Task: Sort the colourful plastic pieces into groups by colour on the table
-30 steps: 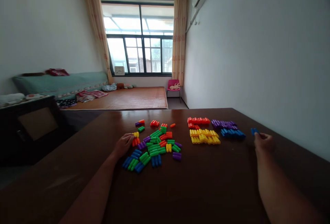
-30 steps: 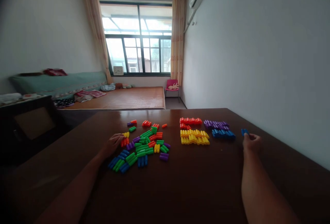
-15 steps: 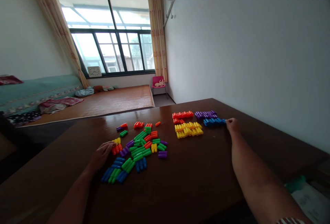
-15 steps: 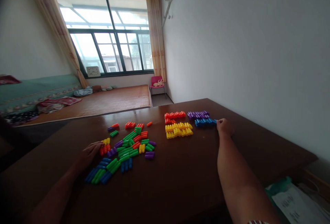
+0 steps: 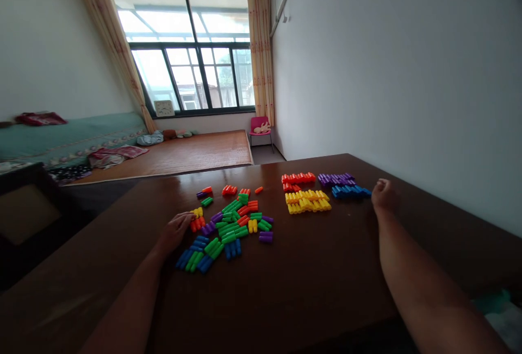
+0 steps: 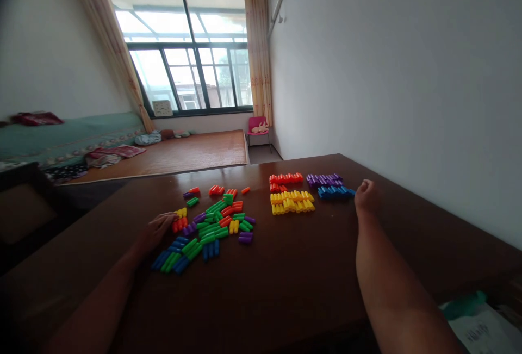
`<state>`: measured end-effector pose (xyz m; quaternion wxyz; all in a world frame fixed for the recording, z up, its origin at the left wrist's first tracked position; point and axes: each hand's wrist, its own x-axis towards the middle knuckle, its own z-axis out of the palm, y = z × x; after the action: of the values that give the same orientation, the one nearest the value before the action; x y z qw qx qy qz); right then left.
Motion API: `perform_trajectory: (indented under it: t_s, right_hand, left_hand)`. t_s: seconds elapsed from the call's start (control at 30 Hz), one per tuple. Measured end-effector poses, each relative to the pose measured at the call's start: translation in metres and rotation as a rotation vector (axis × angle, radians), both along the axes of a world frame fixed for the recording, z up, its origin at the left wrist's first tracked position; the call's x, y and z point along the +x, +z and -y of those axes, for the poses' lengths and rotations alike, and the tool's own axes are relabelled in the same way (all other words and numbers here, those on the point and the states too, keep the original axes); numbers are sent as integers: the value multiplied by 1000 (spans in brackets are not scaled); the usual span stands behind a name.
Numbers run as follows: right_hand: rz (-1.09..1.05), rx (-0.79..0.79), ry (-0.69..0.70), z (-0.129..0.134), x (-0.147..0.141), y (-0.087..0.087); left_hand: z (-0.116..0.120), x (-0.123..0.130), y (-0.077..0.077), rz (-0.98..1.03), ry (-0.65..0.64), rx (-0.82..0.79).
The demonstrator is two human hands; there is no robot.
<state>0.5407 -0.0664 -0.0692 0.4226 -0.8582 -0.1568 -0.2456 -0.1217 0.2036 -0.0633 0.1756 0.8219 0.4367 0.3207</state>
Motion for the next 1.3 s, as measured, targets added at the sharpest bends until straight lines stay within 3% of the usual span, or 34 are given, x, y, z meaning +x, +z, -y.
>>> perform_trajectory:
  t_s: [0.07,0.17,0.27,0.4,0.5,0.67,0.8,0.93,1.13,1.23,1.3]
  right_hand:
    - [207,39,90,-7,-18,13]
    - [449,15,362,-23,-65,36]
    - [528,-49,745,-41,-143,51]
    - [471,-268,1350,-55,-260,53]
    - [498,-420,1566,-66,-320,54]
    - [411,-536,1606,-108,-364,58]
    - [385,-655,1678,-143,-387,47]
    - [359,-598,1648,-167,-401,41]
    - [299,-475,1509,-199,-419,60]
    - [287,-534,1465,-209,-430,72]
    - [255,-643,1518,-206,-434,80]
  left_hand:
    - [3,2,0,13,-3,15]
    - [5,4,0,28,-7,20]
    - [6,5,-2,39,-12,8]
    - [7,6,-4,60,-21,18]
    - [9,7,-4,61,-20,36]
    - [14,9,-2,64,-22,45]
    - [16,11,-2,72,-19,42]
    - [16,11,-3,121,29,42]
    - [15,9,-5,174,104,13]
    - [17,9,-5,168,106,-1]
    - [19,10,-3,159,105,-9]
